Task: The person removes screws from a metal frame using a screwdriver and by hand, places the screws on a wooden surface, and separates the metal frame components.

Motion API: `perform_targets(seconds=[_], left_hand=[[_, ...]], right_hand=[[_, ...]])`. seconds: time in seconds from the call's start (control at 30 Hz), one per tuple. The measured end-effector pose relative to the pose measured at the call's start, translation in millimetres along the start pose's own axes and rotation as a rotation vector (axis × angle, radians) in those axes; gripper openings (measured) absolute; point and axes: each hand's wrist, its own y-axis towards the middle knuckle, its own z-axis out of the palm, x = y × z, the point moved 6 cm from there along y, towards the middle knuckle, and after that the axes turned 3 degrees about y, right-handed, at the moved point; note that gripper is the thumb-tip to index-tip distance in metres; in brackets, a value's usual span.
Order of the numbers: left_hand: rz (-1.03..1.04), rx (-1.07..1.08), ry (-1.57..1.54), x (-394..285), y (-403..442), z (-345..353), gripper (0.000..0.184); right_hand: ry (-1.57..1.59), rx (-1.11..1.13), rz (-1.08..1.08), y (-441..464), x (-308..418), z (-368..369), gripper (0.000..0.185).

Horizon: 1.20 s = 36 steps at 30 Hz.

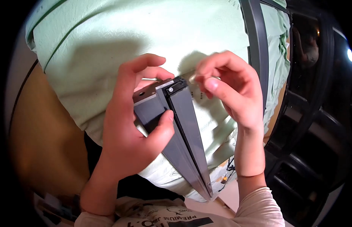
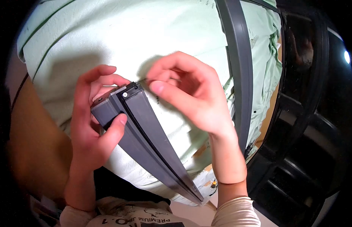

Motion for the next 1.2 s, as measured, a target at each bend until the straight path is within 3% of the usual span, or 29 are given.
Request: perform_targets(seconds=[0.13, 0.2, 0.27, 0.53, 0.67, 0.8, 0.87, 0.97, 1.2], left_hand=[[-0.027, -0.027, 0.011, -4, -1, 4, 0.067], [-0.019, -0.094, 0.091, -7, -1, 3, 0.068], [-0.027, -0.08, 0.267, -7, -1, 3, 0.068], [-0.071, -0.031, 0.016, 22, 5, -18, 0.058], [-0.122, -0.031, 0.093, 22, 15, -30, 0.058], [-0.112, 0.058, 0.168, 29, 37, -49, 0.056], [-0.195, 0.011, 0.076, 32, 44, -55, 0.057], [-0.263, 0.008, 0.052, 35, 49, -58, 0.054], [-0.324, -0.038, 0.027, 25, 39, -30, 0.047]], right_hand=[[-0.024, -0.324, -0.072, -80, -18, -33, 0.011], [-0.049, -0.465, 0.043, -141, -41, -34, 0.008], [-0.067, -0.544, -0.015, -197, -63, -26, 0.008], [-0.22, -0.779, 0.105, -408, -123, -27, 0.007], [-0.181, -1.078, 0.074, -509, -149, -39, 0.003], [-0.592, -1.327, 0.25, -614, -197, -66, 0.008], [-0.789, -1.462, 0.404, -683, -232, -92, 0.023], [-0.981, -1.499, 0.585, -757, -264, -131, 0.045], [-0.856, -1.359, 0.652, -774, -319, -159, 0.041]])
